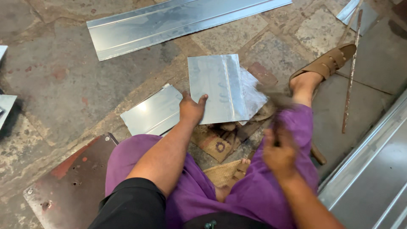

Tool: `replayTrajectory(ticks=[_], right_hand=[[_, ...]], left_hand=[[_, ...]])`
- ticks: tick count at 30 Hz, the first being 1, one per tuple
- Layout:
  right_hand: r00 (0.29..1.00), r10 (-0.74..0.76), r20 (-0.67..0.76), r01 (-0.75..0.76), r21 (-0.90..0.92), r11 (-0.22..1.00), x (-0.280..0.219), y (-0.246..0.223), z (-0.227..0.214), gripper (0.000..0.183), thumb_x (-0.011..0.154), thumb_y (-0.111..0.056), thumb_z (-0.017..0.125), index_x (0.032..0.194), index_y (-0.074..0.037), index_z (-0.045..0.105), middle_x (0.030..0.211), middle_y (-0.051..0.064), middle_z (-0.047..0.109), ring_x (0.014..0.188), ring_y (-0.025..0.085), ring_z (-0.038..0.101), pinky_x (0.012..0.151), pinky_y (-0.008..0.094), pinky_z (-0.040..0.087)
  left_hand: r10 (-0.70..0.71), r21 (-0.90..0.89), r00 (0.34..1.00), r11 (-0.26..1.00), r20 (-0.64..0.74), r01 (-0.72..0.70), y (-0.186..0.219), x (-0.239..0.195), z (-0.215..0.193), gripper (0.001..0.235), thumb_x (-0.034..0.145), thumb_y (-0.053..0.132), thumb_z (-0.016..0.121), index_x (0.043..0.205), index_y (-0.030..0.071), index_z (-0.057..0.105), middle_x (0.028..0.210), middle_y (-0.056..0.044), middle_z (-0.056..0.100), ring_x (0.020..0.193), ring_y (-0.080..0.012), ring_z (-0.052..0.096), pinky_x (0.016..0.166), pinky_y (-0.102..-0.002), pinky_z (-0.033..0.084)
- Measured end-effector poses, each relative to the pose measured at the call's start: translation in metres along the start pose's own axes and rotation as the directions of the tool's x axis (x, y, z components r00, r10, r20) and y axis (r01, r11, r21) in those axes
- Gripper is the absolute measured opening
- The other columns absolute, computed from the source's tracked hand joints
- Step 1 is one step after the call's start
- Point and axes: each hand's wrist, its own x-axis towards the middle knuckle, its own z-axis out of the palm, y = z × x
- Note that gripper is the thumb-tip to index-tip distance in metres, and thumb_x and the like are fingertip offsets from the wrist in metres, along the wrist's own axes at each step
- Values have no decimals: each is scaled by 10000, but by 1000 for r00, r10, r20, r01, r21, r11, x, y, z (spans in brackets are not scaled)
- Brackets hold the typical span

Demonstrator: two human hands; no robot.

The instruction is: The person uses a hammer to strike and flatten rectangular metal sheets against a wooden block on the floor, handling the sheets one at a time.

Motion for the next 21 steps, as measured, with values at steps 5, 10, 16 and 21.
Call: replayTrajectory(ticks=[5,10,16,21], right_hand=[[847,362,390,-420,72,905,-25,19,12,420,913,-114,710,1322,-28,667,849,171,710,660,274,687,621,362,541],[960,150,238,-209,244,947,-50,31,11,417,967,-108,651,1370,-6,611,915,155,701,778,248,704,728,334,559],[499,675,543,-733,-151,663,-86,61,34,499,926,-210,748,1404,-102,653,756,195,678,606,167,534,592,326,496],[582,667,465,-794,147,590,-74,61,21,445,911,-208,739,1322,-44,690,773,48,695,616,96,490,545,293,424]], left_hand=[[40,-21,999,999,-25,-40,-6,2,6,707,852,426,789,1244,-78,486,1093,-309,708,1044,-459,687,915,-463,555],[25,1,999,1000,-38,-25,-12,5,5,710,846,424,793,1250,-74,489,1096,-312,699,1038,-470,676,914,-475,544],[14,17,999,1000,-38,-13,-14,14,5,705,850,412,794,1245,-79,478,1088,-309,692,1032,-473,668,899,-483,537],[33,-68,999,997,5,-33,-5,20,-10,561,855,391,751,1193,-27,590,1114,-263,728,1055,-407,712,921,-441,553]])
